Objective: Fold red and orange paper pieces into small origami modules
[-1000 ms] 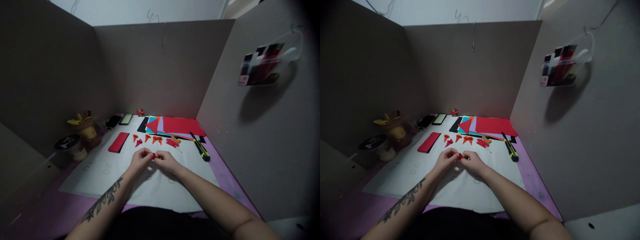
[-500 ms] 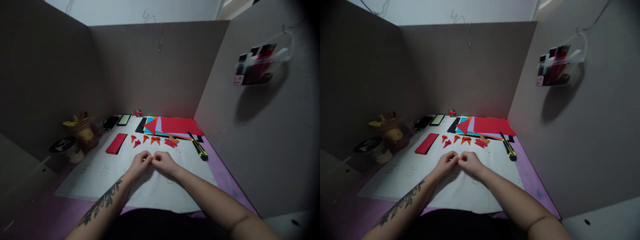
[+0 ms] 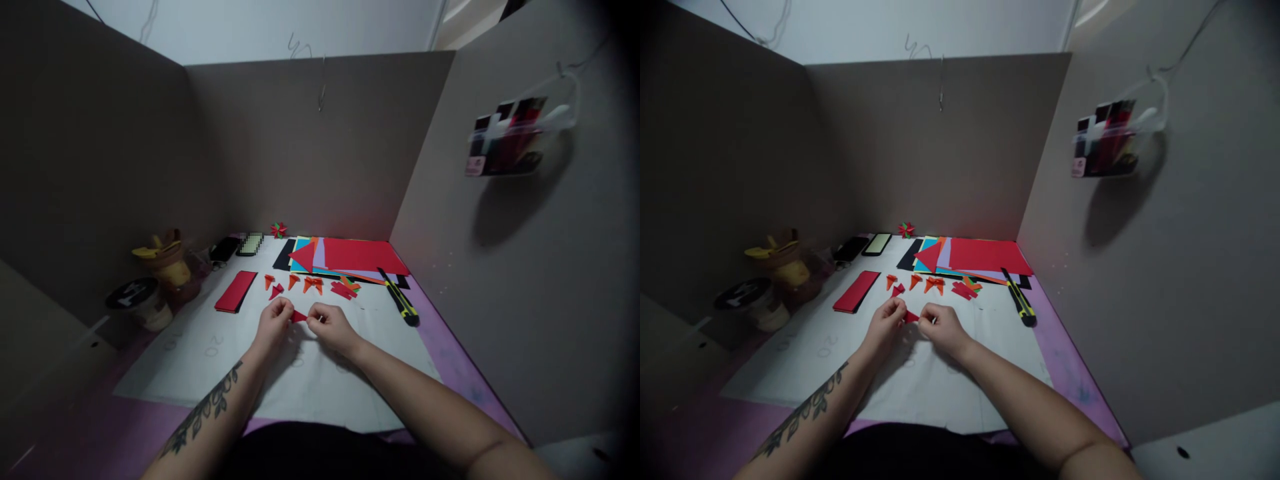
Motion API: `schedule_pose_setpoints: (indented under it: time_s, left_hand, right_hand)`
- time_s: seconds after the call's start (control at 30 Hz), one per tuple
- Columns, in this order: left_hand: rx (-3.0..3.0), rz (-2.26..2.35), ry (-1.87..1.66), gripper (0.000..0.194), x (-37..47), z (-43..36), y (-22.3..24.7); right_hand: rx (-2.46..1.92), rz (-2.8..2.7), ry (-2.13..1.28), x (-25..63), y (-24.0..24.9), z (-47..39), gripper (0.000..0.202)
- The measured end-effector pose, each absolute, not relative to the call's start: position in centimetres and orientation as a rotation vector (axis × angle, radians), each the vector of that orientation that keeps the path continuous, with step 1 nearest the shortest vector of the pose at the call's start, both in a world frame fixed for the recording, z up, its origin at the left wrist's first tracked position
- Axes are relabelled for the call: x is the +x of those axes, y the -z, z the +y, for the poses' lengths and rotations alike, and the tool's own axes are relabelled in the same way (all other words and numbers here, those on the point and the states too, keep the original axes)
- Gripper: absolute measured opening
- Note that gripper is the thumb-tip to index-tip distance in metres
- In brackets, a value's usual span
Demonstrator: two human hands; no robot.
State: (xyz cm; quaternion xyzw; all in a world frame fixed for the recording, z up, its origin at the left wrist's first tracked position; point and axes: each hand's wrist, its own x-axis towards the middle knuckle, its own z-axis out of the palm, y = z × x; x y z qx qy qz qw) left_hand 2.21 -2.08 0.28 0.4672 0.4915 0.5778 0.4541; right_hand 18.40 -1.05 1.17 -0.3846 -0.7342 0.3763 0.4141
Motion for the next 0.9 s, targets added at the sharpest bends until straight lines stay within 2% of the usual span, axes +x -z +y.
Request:
schedule_pose_setpoints:
  time_s: [0.17,0.27,0.33,0.5,0.67,0.77,0.83,0.9]
  left_hand:
    - [1.110,1.274,-1.495,0.028,2.1,-1.8,-0.1]
    - [1.209,1.270,-1.447,0.025,2.5,-2.1,-0.2]
    - [1.227,1.268,-1.421,0.024,2.7,-2.3,-0.4]
    - [1.214,1.206,-1.367,0.020,2.6,-2.4,-0.5]
    - [1.220,1.162,-1.314,0.021,2.7,-2.1,0.0]
    - [1.221,1.217,-1.286,0.025,2.7,-2.1,-0.1]
    - [1.251,1.245,-1.263,0.026,2.6,-2.2,-0.2]
    - [1.293,1.259,-1.258,0.027,2.6,-2.3,-0.3]
  right_hand:
    - [-0.910,-1.865,-0.728,18.4,-1.2,-1.2,0.006]
    - [-0.805,-1.948,-0.564,18.0,-0.9,-1.3,0.022]
    - [-0.798,-1.957,-0.565,17.9,-0.8,-1.3,0.023]
    - [-0.908,-1.799,-0.729,18.1,-0.7,-1.0,0.013]
    - [-1.019,-1.530,-1.123,18.2,0.0,0.2,0.016]
    - [-0.979,-1.419,-1.318,18.2,0.6,0.7,0.005]
    - [-0.969,-1.412,-1.342,18.3,0.7,0.7,0.021]
    - [-0.994,-1.436,-1.335,18.5,0.5,0.4,0.024]
